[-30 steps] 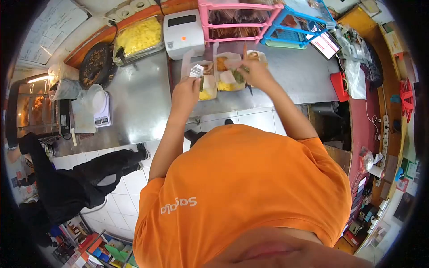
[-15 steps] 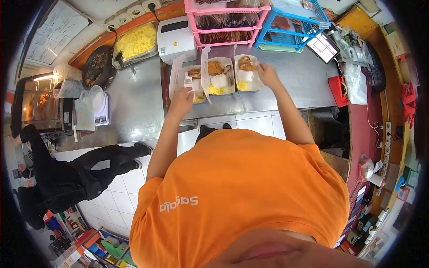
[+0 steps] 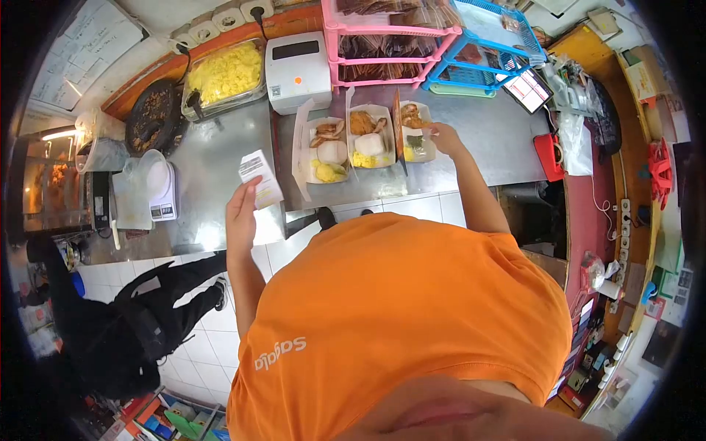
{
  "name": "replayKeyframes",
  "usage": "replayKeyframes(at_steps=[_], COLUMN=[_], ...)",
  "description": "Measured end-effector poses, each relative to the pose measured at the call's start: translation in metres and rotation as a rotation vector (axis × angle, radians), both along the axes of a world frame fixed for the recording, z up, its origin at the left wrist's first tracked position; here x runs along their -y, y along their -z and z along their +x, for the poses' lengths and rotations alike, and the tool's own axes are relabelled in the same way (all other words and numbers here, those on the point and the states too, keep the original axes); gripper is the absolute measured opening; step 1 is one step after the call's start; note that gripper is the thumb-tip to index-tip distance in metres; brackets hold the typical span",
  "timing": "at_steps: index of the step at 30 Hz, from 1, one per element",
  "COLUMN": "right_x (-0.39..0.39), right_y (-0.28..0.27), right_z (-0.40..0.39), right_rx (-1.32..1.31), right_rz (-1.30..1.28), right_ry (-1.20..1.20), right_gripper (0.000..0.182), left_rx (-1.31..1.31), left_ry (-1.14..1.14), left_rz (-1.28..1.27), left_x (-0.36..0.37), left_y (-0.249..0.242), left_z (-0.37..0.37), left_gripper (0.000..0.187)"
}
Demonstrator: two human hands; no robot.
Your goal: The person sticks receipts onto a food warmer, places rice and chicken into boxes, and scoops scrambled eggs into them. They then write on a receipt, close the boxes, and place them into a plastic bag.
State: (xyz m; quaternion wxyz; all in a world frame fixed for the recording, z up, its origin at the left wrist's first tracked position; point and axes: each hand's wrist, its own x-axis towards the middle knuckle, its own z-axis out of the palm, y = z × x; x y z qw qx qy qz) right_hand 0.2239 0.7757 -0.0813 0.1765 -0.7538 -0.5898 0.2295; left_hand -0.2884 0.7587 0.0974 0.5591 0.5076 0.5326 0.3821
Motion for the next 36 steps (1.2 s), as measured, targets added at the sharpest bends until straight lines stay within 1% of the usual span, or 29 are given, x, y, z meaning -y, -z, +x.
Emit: replayKeyframes(at_steps=[1,3,7,8,9,10,11,12,14,15,16,17,18,19,20,21,22,23,24,25,26,28,29,30,32,33,34,35,36], right_x=[-0.002,-0.010,-0.040,-0.038,-0.034,-0.039,-0.044,-0.052,-0.067,-0.095,-0.108,-0.116,-0.125,-0.145,-0.173,-0.199,-0.213,-0.239,-0.247,-0.262,-0.260,-0.250,-0.247,-0.243,-0.231,-0.223,-0.221,-0.223,-0.228], right_y=[-0.003,-0.026,-0.020,-0.021,-0.026,-0.058,-0.078,-0.093,-0.140,-0.155,-0.163,-0.175,-0.202,-0.223,-0.229,-0.250,-0.281,-0.305,-0.340,-0.356,-0.367,-0.370,-0.355,-0.337,-0.307,-0.291,-0.274,-0.267,-0.263], right_z=[0.000,-0.004,-0.012,-0.017,-0.026,-0.051,-0.079,-0.106,-0.202,-0.244,-0.281,-0.315,-0.365,-0.406,-0.452,-0.501,-0.546,-0.586,-0.608,-0.627,-0.634,-0.613,-0.599,-0.592,-0.567,-0.536,-0.481,-0.435,-0.395], right_rx=[0.007,0.022,0.031,-0.115,-0.262,-0.368,-0.617,-0.836,-0.885,-0.900,-0.800,-0.686,-0.661,-0.631,-0.482,-0.608,-0.879,-1.037,-1.157,-1.247,-1.248,-1.192,-1.046,-0.888,-0.691,-0.645,-0.577,-0.506,-0.433], right_rz=[-0.004,0.037,0.059,0.083,0.107,0.105,0.148,0.093,0.035,0.014,-0.026,-0.054,-0.002,-0.189,0.053,-0.040,0.008,-0.025,-0.059,-0.115,-0.095,-0.208,-0.161,-0.117,0.127,0.185,0.237,0.290,0.339], right_ry=[0.009,0.168,0.084,0.222,0.361,0.392,0.377,0.207,-0.018,-0.100,-0.376,-0.649,-0.805,-0.848,-0.998,-1.031,-0.957,-0.896,-0.854,-0.796,-0.803,-0.821,-0.967,-1.101,-1.239,-1.209,-1.193,-1.135,-1.076], right_gripper=[0.032,0.027,0.024,0.024,0.026,0.030,0.026,0.023,0.016,0.016,0.016,0.017,0.016,0.018,0.025,0.031,0.040,0.052,0.062,0.065,0.065,0.069,0.068,0.067,0.058,0.055,0.051,0.048,0.044], left_rx=[0.022,0.028,0.011,-0.012,0.003,-0.081,-0.115,-0.025,0.120,0.097,0.269,0.250,0.254,0.253,0.254,0.245,0.149,0.054,0.051,0.114,0.177,0.119,0.064,0.047,-0.402,-0.285,-0.156,-0.112,0.057], left_ry=[-0.016,-0.047,-0.153,-0.174,-0.112,-0.138,-0.195,-0.193,-0.210,-0.248,-0.296,-0.346,-0.454,-0.488,-0.523,-0.529,-0.573,-0.613,-0.614,-0.635,-0.654,-0.657,-0.668,-0.618,-0.626,-0.626,-0.639,-0.633,-0.651], left_rz=[-0.004,-0.016,-0.004,0.000,0.001,0.028,0.059,0.100,0.080,0.070,0.125,0.175,0.178,0.165,0.153,0.166,0.181,0.200,0.222,0.180,0.138,0.154,0.153,0.157,0.361,0.294,0.223,0.172,0.152], left_x=[-0.004,-0.014,-0.030,-0.036,-0.045,-0.044,-0.035,-0.031,-0.027,-0.026,-0.024,-0.012,0.005,0.015,0.022,0.031,0.040,0.047,0.054,0.061,0.066,0.064,0.060,0.059,0.050,0.047,0.039,0.033,0.022], left_y=[0.000,-0.003,-0.016,-0.021,-0.024,-0.033,-0.034,-0.022,-0.026,-0.023,-0.027,-0.028,-0.038,-0.041,-0.044,-0.046,-0.047,-0.047,-0.046,-0.046,-0.044,-0.033,-0.025,-0.020,-0.022,-0.025,-0.018,-0.017,-0.021], left_z=[-0.014,-0.036,-0.063,-0.070,-0.079,-0.085,-0.091,-0.105,-0.130,-0.141,-0.139,-0.140,-0.140,-0.144,-0.149,-0.154,-0.158,-0.162,-0.166,-0.172,-0.173,-0.157,-0.147,-0.145,-0.163,-0.163,-0.143,-0.135,-0.131], left_gripper=[0.033,0.034,0.036,0.036,0.036,0.036,0.037,0.036,0.033,0.030,0.026,0.024,0.025,0.026,0.027,0.027,0.028,0.029,0.029,0.030,0.031,0.032,0.032,0.032,0.031,0.031,0.030,0.029,0.030])
